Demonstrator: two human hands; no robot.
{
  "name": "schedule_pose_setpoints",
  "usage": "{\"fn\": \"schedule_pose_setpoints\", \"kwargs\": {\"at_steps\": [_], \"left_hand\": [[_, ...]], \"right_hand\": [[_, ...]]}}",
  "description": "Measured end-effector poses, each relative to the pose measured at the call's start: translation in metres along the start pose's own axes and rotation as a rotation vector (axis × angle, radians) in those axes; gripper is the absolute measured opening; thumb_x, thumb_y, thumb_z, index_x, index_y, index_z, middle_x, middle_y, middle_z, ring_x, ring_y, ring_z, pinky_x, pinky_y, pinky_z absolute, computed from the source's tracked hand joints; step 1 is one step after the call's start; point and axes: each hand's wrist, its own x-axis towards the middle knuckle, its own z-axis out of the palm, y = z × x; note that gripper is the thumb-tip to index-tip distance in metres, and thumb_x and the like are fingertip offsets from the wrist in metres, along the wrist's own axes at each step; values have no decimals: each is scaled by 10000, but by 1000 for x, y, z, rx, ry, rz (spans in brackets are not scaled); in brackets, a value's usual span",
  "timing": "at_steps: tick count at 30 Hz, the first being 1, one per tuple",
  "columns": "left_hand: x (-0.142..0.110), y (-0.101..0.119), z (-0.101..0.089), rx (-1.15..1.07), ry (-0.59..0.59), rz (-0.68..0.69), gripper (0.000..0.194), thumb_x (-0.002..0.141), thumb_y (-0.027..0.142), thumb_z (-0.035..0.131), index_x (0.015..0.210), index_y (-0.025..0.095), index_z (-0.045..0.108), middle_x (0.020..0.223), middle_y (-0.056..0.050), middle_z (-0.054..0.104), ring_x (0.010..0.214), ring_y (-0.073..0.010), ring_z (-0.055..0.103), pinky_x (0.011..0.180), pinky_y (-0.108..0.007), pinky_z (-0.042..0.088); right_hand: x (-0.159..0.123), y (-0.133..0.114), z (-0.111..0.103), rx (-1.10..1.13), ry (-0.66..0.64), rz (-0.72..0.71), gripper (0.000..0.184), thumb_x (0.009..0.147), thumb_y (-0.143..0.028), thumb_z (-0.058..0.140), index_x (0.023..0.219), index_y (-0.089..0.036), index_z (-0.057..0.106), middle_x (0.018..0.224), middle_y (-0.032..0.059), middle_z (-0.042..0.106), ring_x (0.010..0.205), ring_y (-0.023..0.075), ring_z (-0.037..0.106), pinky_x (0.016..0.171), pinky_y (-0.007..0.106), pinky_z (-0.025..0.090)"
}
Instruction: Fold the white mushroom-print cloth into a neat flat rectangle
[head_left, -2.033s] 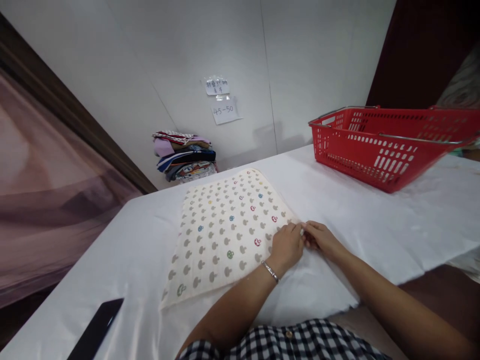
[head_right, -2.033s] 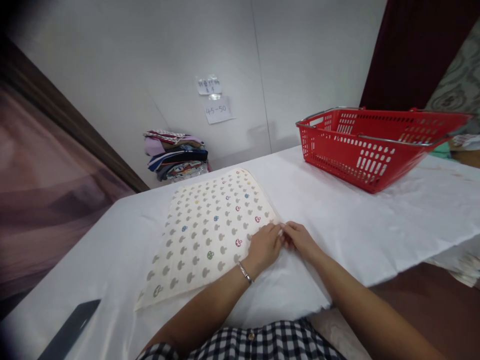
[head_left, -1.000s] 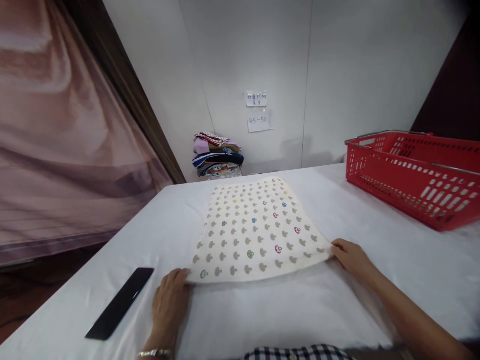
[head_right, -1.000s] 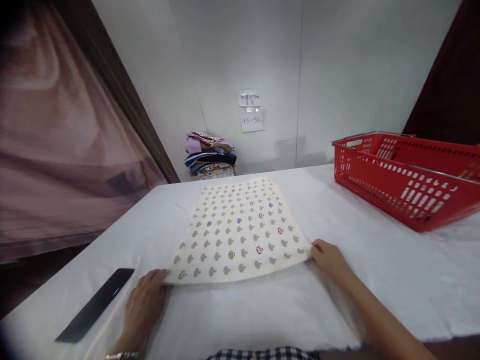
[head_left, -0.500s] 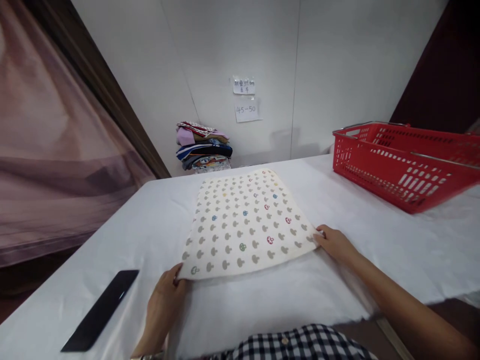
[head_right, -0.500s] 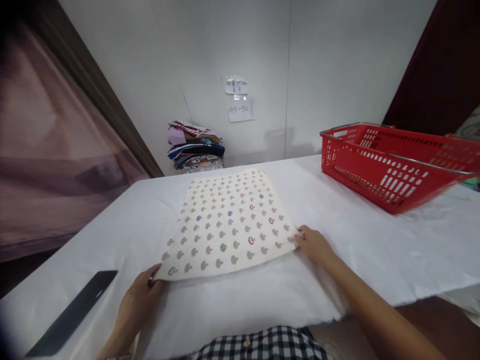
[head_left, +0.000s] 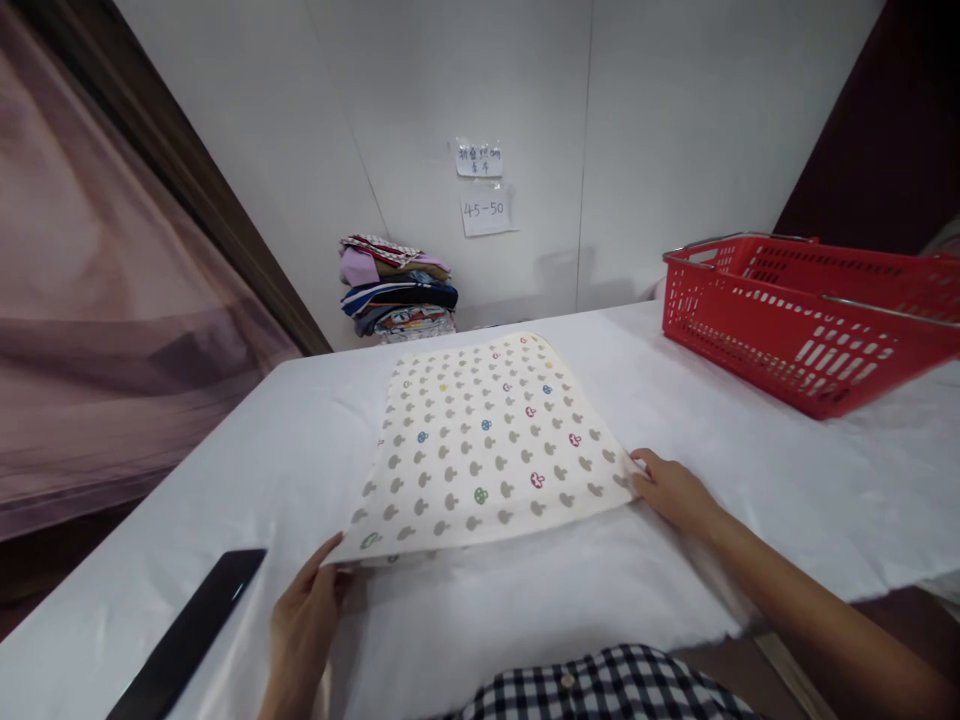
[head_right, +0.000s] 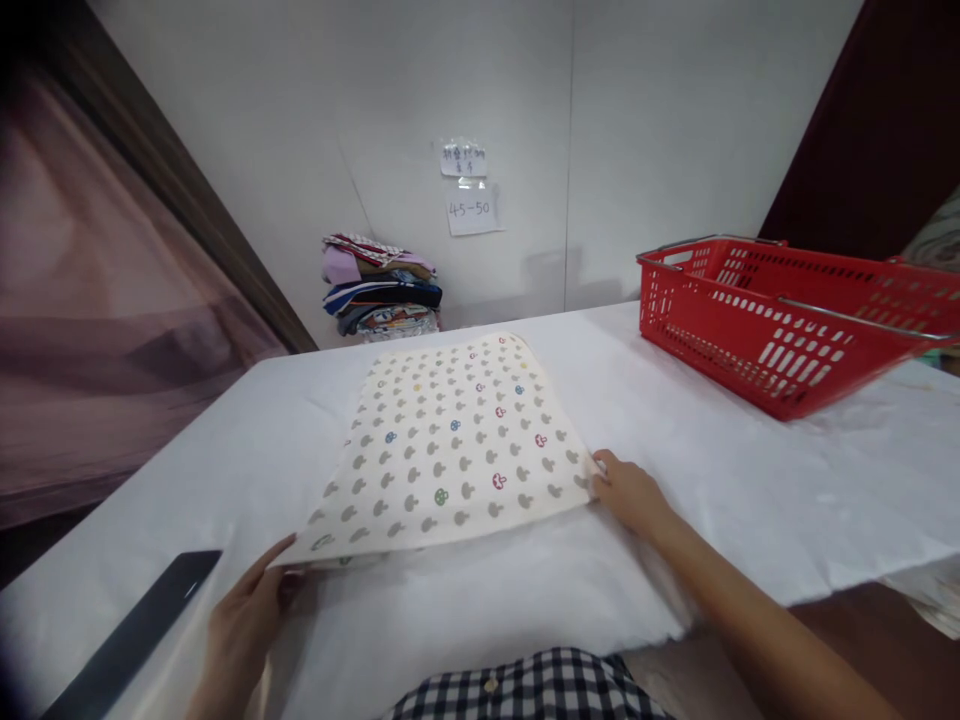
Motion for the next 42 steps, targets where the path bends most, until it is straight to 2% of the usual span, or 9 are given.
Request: {"fn": "schedule_pose_setpoints", "kwargs": {"at_steps": [3, 6, 10, 16, 20, 22, 25, 30, 42], "left_hand": [[1, -3, -6, 211, -74, 24, 461, 769, 351, 458, 1190, 252, 616, 870, -13, 711, 742, -207, 658, 654, -309, 517], [0, -10, -9, 374, -80, 230, 448, 799, 332, 416, 1195, 235, 602, 1109, -47, 657, 889, -228, 641, 749, -333, 506], [3, -19, -3, 494, -92, 361, 441, 803, 287, 359, 1160, 204, 604, 1117, -74, 633, 994, -251, 612, 788, -350, 499], [26, -25, -19, 326, -309, 271, 457, 656, 365, 491, 1067, 230, 639, 1078, -54, 651, 920, -248, 644, 786, -350, 528], [46, -8, -26, 197, -214, 249, 478, 599, 360, 507, 1044, 241, 638, 1139, -53, 643, 988, -258, 628, 779, -341, 540], [52, 8, -15, 243, -126, 281, 449, 656, 408, 501, 1051, 240, 636, 1178, -59, 626, 978, -259, 628, 788, -358, 537], [55, 26, 15, 348, -116, 409, 436, 747, 479, 458, 1045, 217, 638, 1267, -81, 575, 1057, -259, 594, 861, -369, 513], [52, 22, 54, 553, -131, 565, 515, 848, 487, 356, 1133, 136, 604, 1321, -147, 522, 1230, -289, 478, 1047, -452, 367], [52, 5, 59, 578, -106, 533, 544, 876, 508, 324, 1242, 171, 543, 1395, -109, 460, 1259, -268, 446, 1070, -449, 338]], "right_hand": [[1, 2, 3, -47, 10, -2, 369, 850, -293, 414, 1196, -216, 515, 807, 51, 656, 736, 204, 576, 606, 273, 309], [1, 2, 6, -122, 1, 4, 362, 860, -302, 404, 1191, -210, 519, 810, 68, 655, 746, 219, 582, 595, 280, 290], [0, 0, 10, -182, -24, 14, 345, 871, -312, 390, 1172, -213, 527, 833, 84, 659, 751, 225, 590, 582, 282, 274], [2, 3, 1, -186, -12, -12, 305, 861, -391, 449, 1075, -219, 584, 857, 88, 666, 754, 233, 601, 609, 296, 316], [29, -10, -18, -149, 125, -72, 292, 869, -386, 445, 1024, -212, 622, 988, 80, 664, 876, 218, 593, 679, 290, 351], [54, -22, -24, -107, 139, -90, 263, 879, -332, 414, 925, -215, 645, 949, 58, 674, 853, 197, 589, 667, 278, 348], [95, -38, -26, -24, 105, -71, 245, 863, -280, 419, 824, -217, 652, 898, 42, 682, 804, 180, 584, 627, 265, 339], [143, -47, -14, -42, 73, 34, 251, 845, -339, 455, 858, -198, 663, 969, 77, 675, 848, 206, 587, 609, 273, 334], [155, -42, 5, 14, 124, -25, 131, 807, -237, 480, 829, -200, 604, 900, 45, 650, 815, 174, 551, 608, 255, 320]]}}
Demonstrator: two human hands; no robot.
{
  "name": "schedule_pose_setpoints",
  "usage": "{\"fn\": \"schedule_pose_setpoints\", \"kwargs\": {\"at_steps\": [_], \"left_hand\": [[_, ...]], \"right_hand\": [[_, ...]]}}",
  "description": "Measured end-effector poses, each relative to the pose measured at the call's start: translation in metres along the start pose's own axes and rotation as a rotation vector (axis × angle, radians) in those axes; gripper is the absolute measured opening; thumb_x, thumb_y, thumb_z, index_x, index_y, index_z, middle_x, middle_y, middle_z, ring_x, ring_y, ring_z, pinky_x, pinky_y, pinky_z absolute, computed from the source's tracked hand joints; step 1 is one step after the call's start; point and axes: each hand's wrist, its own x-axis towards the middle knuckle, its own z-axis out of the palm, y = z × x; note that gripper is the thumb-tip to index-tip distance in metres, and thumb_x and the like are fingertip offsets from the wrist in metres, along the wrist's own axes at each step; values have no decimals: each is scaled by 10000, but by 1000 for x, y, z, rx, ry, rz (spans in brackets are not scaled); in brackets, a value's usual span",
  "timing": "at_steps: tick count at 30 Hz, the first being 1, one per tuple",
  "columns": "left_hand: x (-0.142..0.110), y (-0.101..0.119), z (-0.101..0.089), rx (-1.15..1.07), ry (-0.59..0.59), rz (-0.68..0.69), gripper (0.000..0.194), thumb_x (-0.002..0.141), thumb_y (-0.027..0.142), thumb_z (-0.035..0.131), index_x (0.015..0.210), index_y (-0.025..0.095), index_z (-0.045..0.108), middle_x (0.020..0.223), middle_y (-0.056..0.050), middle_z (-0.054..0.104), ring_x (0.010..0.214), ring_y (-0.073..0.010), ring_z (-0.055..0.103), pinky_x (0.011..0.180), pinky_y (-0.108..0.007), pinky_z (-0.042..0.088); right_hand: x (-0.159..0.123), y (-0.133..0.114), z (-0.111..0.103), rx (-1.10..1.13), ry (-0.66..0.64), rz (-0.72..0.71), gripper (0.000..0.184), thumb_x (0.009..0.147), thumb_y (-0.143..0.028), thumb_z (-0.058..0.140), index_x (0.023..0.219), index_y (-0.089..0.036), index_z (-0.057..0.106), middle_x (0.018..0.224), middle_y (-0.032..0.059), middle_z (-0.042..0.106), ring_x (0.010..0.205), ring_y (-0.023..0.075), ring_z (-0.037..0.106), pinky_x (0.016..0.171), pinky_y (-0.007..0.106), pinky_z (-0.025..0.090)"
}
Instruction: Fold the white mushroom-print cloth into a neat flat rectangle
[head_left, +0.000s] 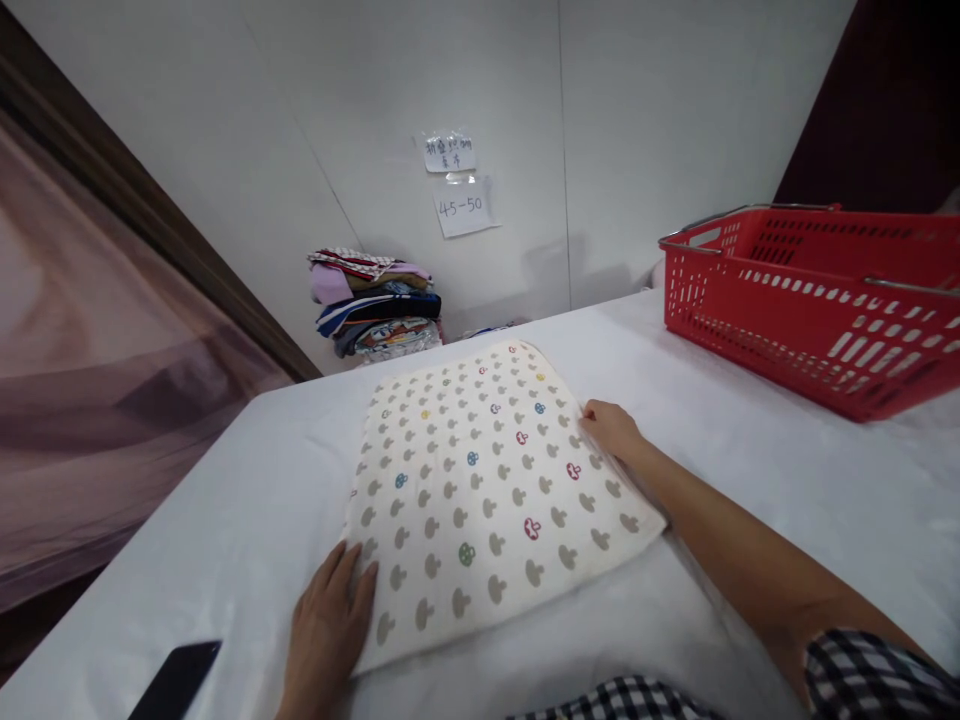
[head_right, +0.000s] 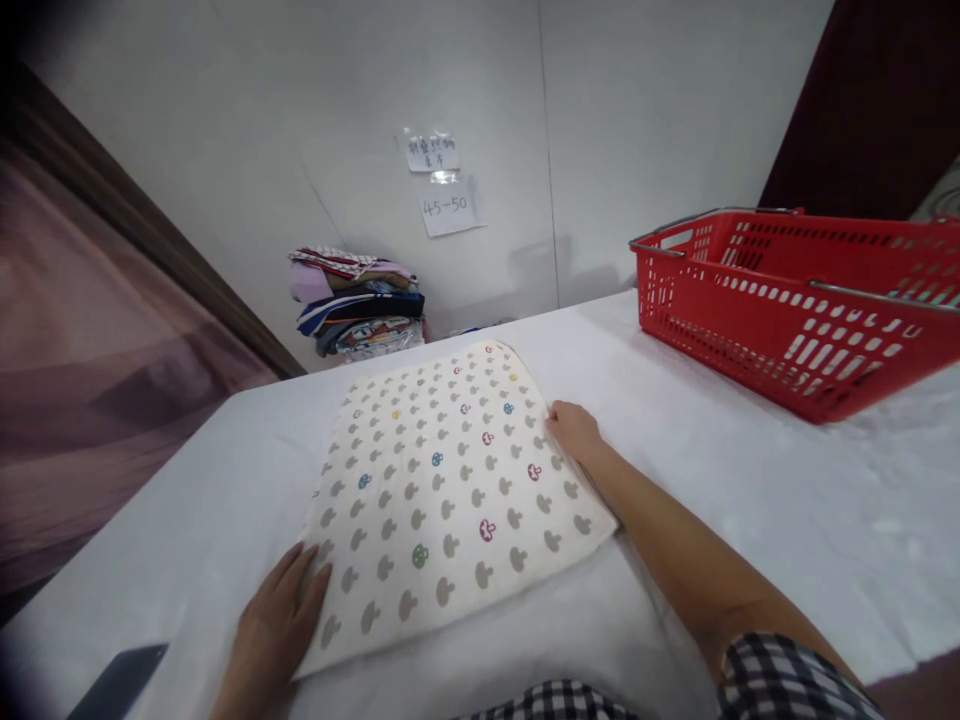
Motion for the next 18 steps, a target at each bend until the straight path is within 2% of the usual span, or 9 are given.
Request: {"fn": "schedule_pose_setpoints", "kwargs": {"at_steps": [4, 8, 12, 18], "left_hand": [[0, -2, 3, 1, 34, 6, 591, 867, 535, 297, 1217, 144, 570, 1370, -123, 483, 1231, -286, 472, 1056, -463, 360], [-1, -4, 3, 4, 33, 8, 598, 867, 549, 291, 1218, 152, 569, 1376, -114, 478, 1232, -280, 474, 1059, -451, 362], [0, -3, 3, 11, 39, 8, 593, 874, 551, 282, 1212, 159, 572, 1371, -111, 482, 1230, -276, 478, 1061, -446, 360], [0, -4, 4, 1, 49, 14, 584, 859, 554, 309, 1203, 166, 578, 1365, -107, 491, 1219, -277, 489, 1058, -439, 367]], "right_hand": [[-3, -2, 1, -41, 56, -73, 131, 825, -208, 458, 808, -196, 587, 934, 43, 628, 840, 158, 544, 627, 243, 324], [0, 0, 0, -5, 9, 36, 144, 819, -244, 483, 887, -206, 603, 943, 50, 651, 860, 184, 566, 632, 256, 337], [5, 2, -3, 28, -46, 121, 251, 792, -307, 524, 1003, -208, 618, 1010, 78, 662, 885, 214, 589, 652, 273, 366], [9, -1, -5, 42, -54, 141, 201, 750, -279, 549, 915, -209, 642, 1005, 70, 671, 899, 210, 594, 665, 271, 385]]}}
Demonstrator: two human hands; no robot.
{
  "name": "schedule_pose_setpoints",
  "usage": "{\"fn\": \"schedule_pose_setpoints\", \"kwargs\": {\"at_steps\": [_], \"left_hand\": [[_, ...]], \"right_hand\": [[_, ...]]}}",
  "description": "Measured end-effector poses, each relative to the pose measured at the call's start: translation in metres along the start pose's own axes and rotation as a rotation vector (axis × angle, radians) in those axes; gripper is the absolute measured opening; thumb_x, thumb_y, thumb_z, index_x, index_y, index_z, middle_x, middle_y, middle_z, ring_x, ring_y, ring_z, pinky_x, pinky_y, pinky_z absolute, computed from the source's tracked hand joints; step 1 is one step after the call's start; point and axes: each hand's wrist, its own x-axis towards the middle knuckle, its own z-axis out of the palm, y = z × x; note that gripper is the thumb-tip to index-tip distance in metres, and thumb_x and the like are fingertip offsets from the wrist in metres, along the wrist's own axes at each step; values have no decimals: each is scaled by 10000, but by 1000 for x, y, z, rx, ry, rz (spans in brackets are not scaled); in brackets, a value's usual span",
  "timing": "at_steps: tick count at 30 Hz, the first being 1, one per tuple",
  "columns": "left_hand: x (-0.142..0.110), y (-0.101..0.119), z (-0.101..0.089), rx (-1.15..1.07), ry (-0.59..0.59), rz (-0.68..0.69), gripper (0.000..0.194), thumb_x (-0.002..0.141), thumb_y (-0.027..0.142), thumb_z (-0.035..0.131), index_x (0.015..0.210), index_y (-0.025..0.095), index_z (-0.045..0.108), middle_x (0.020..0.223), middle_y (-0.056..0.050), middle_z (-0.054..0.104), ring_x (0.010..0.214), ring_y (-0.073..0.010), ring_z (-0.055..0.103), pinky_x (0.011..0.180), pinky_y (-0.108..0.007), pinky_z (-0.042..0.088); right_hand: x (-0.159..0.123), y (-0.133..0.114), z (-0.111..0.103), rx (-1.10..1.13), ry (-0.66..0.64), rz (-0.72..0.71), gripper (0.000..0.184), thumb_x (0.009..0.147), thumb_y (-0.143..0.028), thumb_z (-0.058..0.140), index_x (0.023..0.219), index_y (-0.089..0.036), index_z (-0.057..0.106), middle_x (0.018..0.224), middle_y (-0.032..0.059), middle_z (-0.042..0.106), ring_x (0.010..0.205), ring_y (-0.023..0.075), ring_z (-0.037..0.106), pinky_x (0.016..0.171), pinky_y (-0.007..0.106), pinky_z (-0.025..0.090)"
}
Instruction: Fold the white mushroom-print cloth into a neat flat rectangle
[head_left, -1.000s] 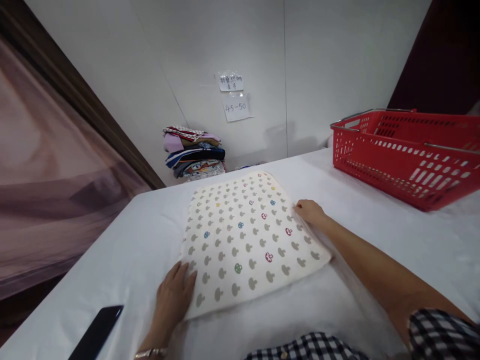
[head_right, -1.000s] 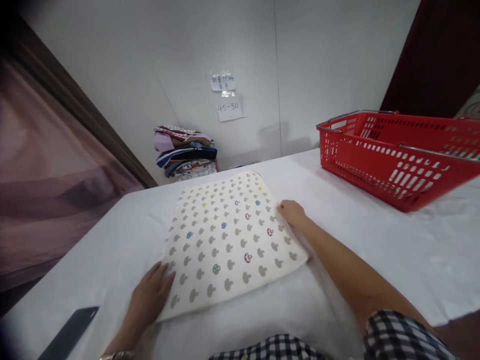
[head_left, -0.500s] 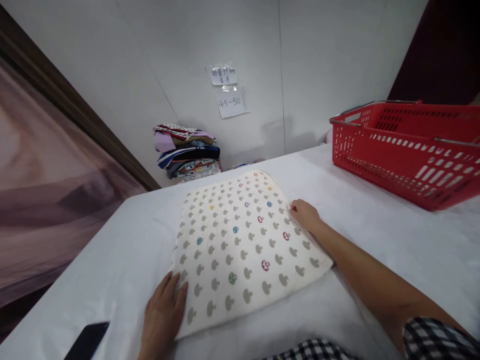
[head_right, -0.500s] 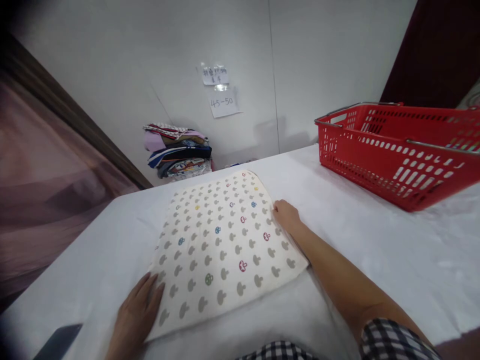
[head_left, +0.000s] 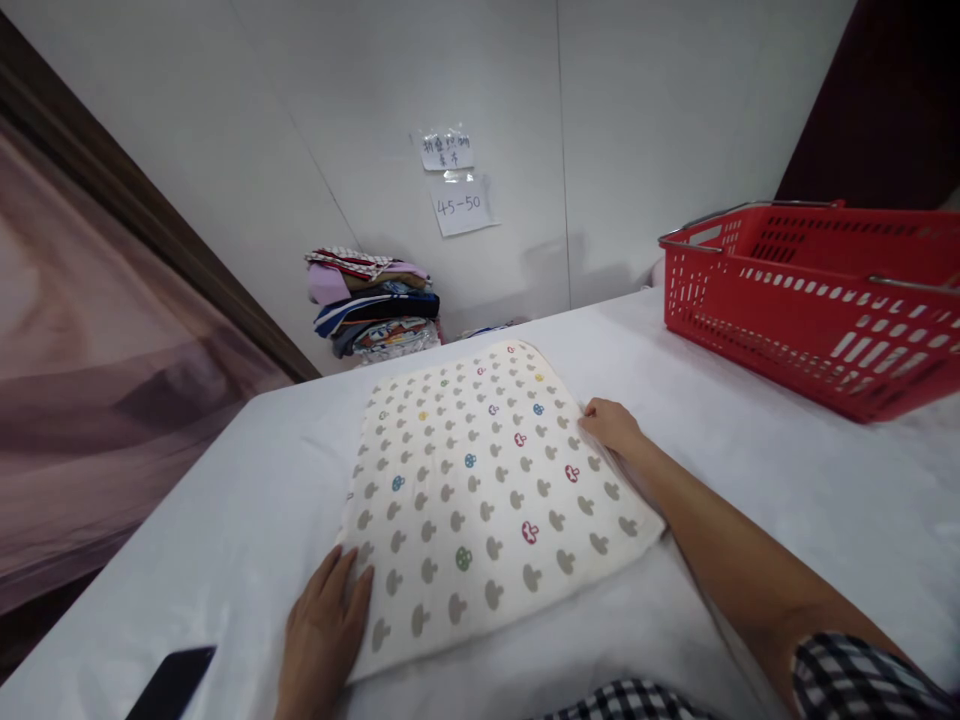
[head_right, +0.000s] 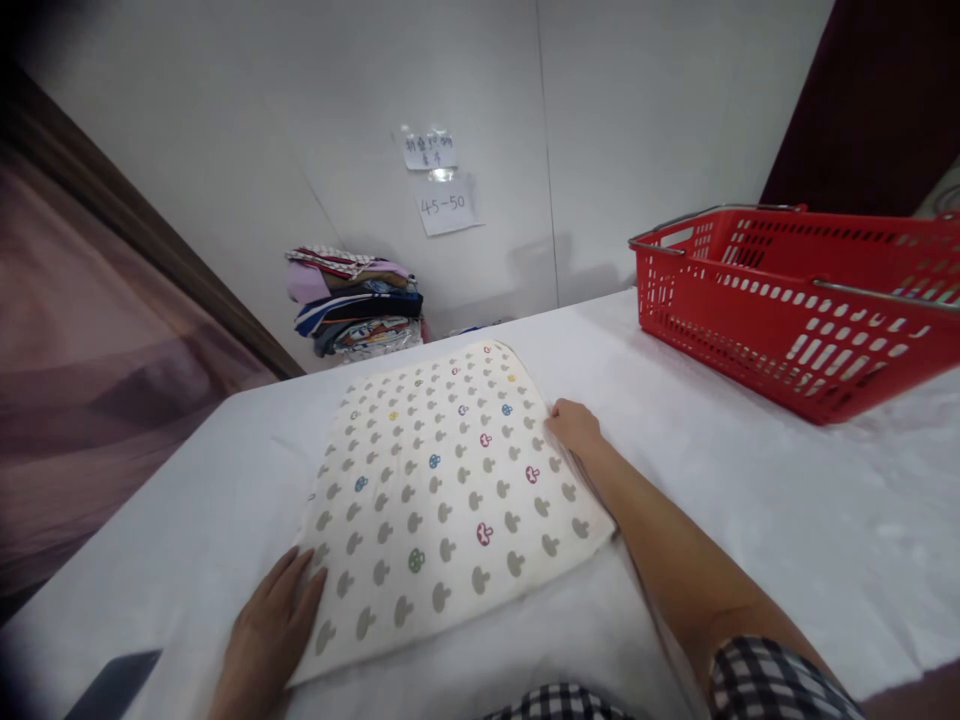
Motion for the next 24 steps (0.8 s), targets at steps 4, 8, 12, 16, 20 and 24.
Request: {"fn": "schedule_pose_setpoints", "kwargs": {"at_steps": [4, 8, 12, 16, 20, 24], "left_hand": [[-1, 0, -1, -8, 0, -8, 573, 863, 545, 312, 1201, 168, 579, 1366, -109, 490, 1222, -280, 484, 1055, -450, 368], [0, 0, -1, -14, -4, 3, 581, 863, 543, 312, 1205, 157, 579, 1368, -116, 486, 1227, -284, 479, 1055, -463, 365], [0, 0, -1, -18, -3, -2, 592, 856, 553, 315, 1213, 158, 575, 1370, -111, 487, 1225, -281, 483, 1054, -457, 370], [0, 0, -1, -13, -4, -4, 596, 850, 564, 308, 1198, 166, 582, 1367, -109, 491, 1225, -281, 487, 1054, -453, 372], [1, 0, 0, -14, -5, -4, 616, 852, 570, 290, 1210, 155, 573, 1375, -112, 483, 1236, -277, 475, 1065, -449, 358], [1, -2, 1, -16, -18, -11, 629, 847, 571, 285, 1209, 146, 573, 1376, -118, 481, 1232, -279, 478, 1066, -449, 356]], "right_hand": [[-1, -3, 0, 6, -6, 7, 204, 752, -239, 537, 926, -203, 637, 1023, 68, 669, 928, 209, 589, 678, 268, 390], [0, -3, 1, 7, -4, 9, 249, 755, -238, 533, 977, -189, 634, 1059, 83, 658, 955, 221, 584, 696, 279, 397], [2, -1, 3, 18, 2, -11, 194, 752, -227, 538, 911, -197, 646, 1007, 72, 668, 907, 210, 592, 667, 270, 392], [0, -2, 4, 32, 18, -27, 180, 753, -198, 526, 890, -204, 642, 997, 58, 668, 903, 200, 584, 657, 263, 376], [-5, -5, 5, 24, 74, -75, 174, 762, -164, 499, 875, -206, 625, 999, 46, 657, 910, 185, 572, 670, 255, 365], [-8, -8, 3, -35, 110, -110, 155, 772, -141, 479, 837, -198, 607, 985, 47, 646, 905, 174, 565, 663, 247, 351]]}}
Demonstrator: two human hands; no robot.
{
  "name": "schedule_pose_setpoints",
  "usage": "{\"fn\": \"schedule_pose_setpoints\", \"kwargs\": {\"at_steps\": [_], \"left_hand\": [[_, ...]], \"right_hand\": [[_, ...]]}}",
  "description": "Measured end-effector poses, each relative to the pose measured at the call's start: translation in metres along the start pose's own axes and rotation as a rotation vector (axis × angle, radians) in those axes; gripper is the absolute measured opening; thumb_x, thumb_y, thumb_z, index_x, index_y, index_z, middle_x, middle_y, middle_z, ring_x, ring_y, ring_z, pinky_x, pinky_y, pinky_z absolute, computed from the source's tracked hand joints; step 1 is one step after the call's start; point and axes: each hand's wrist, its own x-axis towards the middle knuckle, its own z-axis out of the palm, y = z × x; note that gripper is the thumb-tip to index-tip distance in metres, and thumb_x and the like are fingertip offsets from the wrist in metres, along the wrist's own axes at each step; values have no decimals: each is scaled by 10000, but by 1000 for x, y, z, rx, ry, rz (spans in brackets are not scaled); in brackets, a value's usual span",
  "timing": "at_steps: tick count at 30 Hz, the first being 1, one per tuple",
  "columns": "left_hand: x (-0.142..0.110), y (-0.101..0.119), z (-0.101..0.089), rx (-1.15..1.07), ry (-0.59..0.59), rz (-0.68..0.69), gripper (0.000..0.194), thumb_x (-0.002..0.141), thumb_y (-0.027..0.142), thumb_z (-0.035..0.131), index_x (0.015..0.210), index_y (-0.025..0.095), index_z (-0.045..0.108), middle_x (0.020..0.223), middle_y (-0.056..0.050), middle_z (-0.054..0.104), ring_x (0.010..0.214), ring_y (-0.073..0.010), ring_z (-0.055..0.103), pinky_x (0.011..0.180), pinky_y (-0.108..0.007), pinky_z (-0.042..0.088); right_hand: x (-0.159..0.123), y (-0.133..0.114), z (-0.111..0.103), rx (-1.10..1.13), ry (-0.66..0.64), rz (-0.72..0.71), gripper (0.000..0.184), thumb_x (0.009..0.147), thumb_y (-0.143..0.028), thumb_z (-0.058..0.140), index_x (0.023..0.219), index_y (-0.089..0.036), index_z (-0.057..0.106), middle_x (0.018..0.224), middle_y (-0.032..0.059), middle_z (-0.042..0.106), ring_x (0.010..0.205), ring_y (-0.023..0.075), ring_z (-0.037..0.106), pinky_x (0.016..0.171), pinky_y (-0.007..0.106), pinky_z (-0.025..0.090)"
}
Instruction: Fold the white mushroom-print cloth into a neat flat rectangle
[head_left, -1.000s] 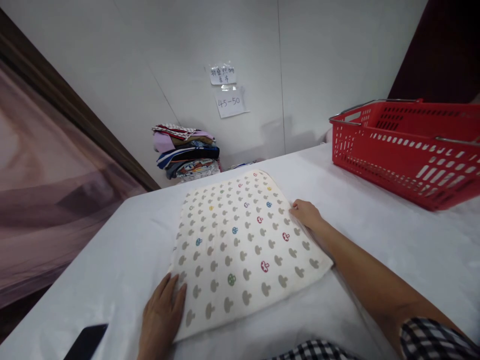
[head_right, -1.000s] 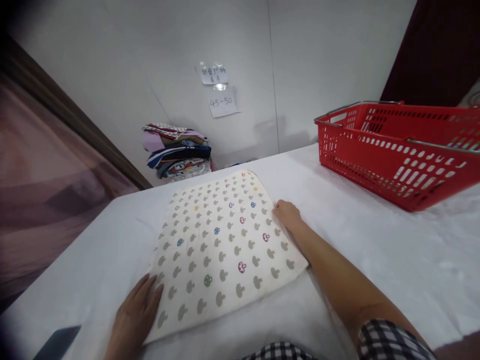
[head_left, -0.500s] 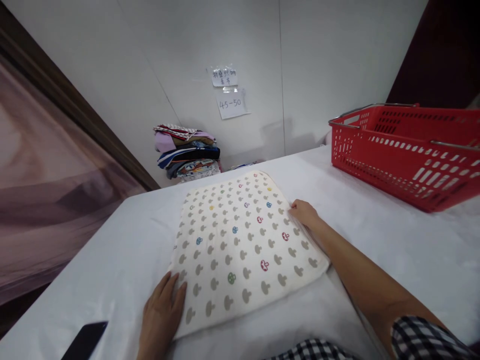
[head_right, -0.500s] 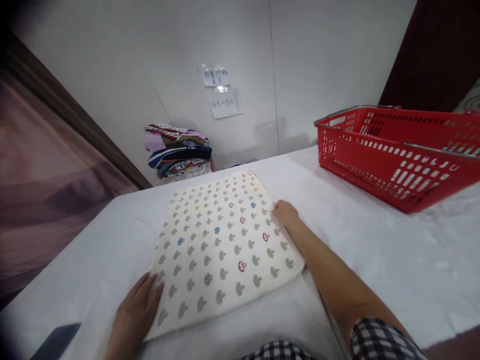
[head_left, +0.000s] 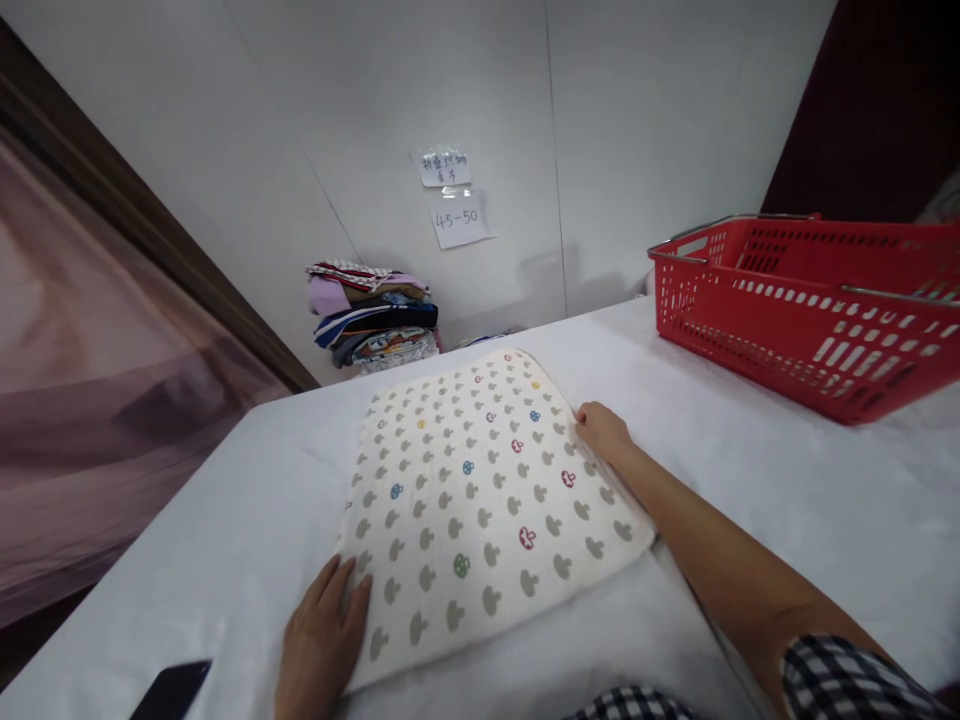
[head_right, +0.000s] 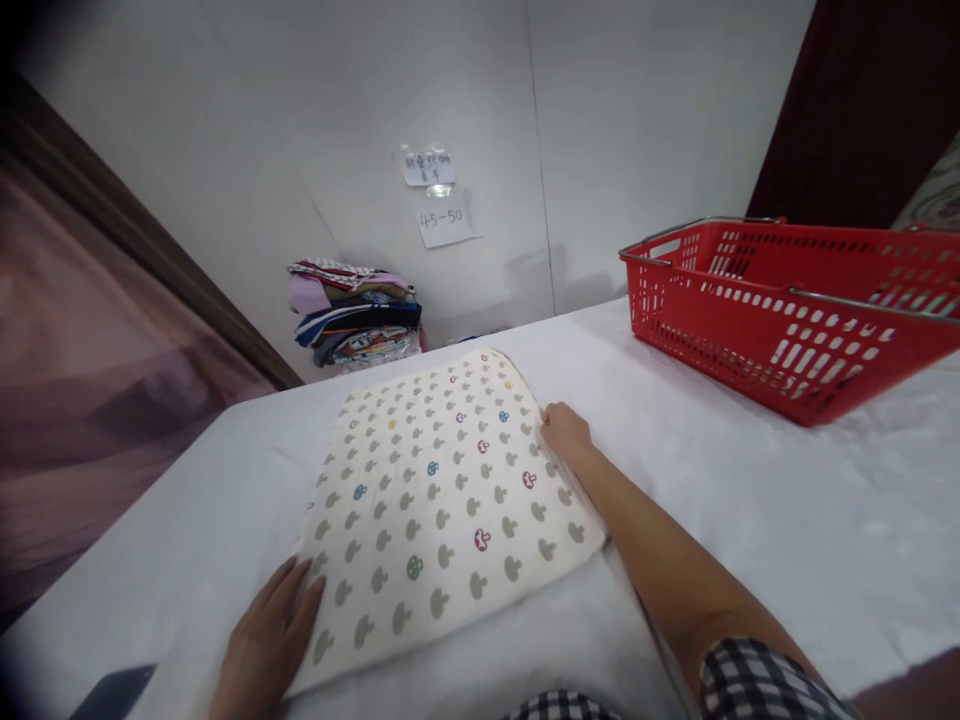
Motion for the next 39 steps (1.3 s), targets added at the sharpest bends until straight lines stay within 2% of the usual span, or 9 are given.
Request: {"fn": "schedule_pose_setpoints", "kwargs": {"at_steps": [5, 14, 20, 29, 35, 39], "left_hand": [[0, -2, 0, 0, -5, -8, 599, 847, 561, 308, 1209, 165, 574, 1378, -110, 482, 1241, -285, 471, 1068, -454, 352], [1, -3, 1, -19, 8, 0, 545, 845, 527, 352, 1185, 176, 594, 1363, -108, 502, 1221, -293, 492, 1050, -462, 376], [0, -1, 0, -9, 8, -2, 602, 853, 552, 313, 1209, 146, 580, 1376, -117, 483, 1234, -288, 477, 1067, -448, 355], [0, 8, -3, 12, 17, 15, 591, 867, 541, 295, 1205, 145, 575, 1359, -122, 494, 1228, -272, 481, 1069, -426, 353], [-1, 12, -8, 6, 2, 9, 589, 869, 539, 299, 1213, 144, 568, 1363, -122, 490, 1239, -268, 470, 1073, -421, 348], [-1, 14, -8, 4, 9, 9, 573, 865, 545, 304, 1200, 166, 573, 1364, -114, 490, 1237, -269, 472, 1068, -424, 352]], "right_hand": [[3, 4, -5, 32, -4, 45, 158, 769, -170, 487, 871, -208, 602, 889, 37, 663, 826, 172, 572, 627, 249, 340], [8, 10, -5, -10, -102, 119, 280, 771, -194, 493, 1023, -192, 616, 1053, 96, 660, 935, 223, 599, 649, 266, 384], [5, 6, -6, -36, -140, 102, 208, 776, -227, 486, 915, -197, 638, 994, 91, 666, 890, 222, 605, 632, 270, 394], [6, 12, -6, 25, -65, 46, 142, 768, -224, 490, 843, -190, 606, 927, 57, 674, 853, 183, 587, 645, 249, 367], [7, 15, -7, 6, -77, 54, 171, 763, -230, 504, 884, -189, 618, 931, 73, 675, 840, 192, 589, 648, 255, 374], [8, 16, -9, -8, -98, 49, 186, 784, -293, 535, 898, -188, 639, 970, 89, 675, 882, 205, 596, 684, 260, 399]]}}
